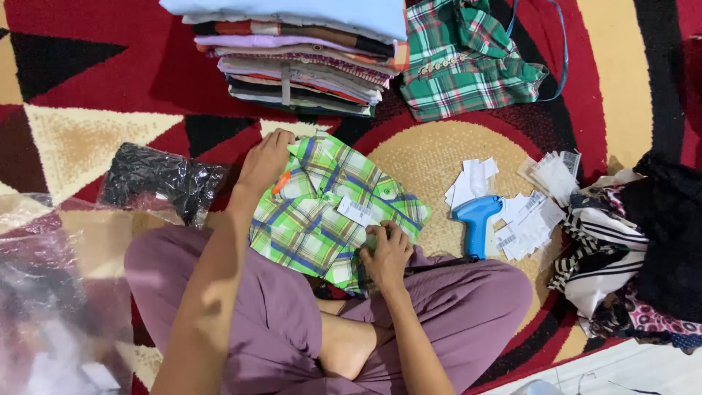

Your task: Attaching price tags to garments using a tagging gun and folding them for storage or sale.

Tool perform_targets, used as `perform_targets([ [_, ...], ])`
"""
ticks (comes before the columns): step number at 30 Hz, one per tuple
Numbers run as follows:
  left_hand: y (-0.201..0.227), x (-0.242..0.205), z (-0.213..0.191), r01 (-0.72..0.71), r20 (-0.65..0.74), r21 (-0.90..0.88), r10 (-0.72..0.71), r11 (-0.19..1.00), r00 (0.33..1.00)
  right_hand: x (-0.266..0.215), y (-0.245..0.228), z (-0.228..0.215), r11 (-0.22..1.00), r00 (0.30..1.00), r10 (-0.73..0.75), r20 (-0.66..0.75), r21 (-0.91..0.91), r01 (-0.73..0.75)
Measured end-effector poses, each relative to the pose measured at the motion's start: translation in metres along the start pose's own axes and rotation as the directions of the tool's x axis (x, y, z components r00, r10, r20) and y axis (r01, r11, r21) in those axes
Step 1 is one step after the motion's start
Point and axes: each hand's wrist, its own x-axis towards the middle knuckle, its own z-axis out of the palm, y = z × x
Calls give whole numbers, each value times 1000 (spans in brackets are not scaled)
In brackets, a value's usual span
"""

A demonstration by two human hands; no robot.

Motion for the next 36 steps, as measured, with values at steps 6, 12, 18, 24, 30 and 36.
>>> perform_targets([
  [6, 12, 0, -45, 213, 251, 7, -208, 977, 945, 2, -7, -7, 1000, 1000, 5, -10, -9, -5],
  [12, 33, 19, -80, 366, 162, -203, -338, 908, 927, 4, -6, -6, 1000, 1000, 13, -6, 8, -13],
  [18, 13, 0, -56, 390, 177, -176, -361, 904, 916, 5, -7, -7, 1000, 1000, 18, -17, 8, -18],
  [24, 25, 12, -64, 451, 165, -178, -426, 875, 890, 6, -8, -11, 999, 999, 31, 20, 26, -32],
  [30, 0, -3, -32, 486, 160, -71, -471, 871, 868, 7, -2, -4, 999, 1000, 26, 13, 32, -27],
  [36, 24, -42, -62, 326, -100, -331, -376, 886, 921, 5, -8, -12, 998, 999, 33, 20, 61, -34],
])
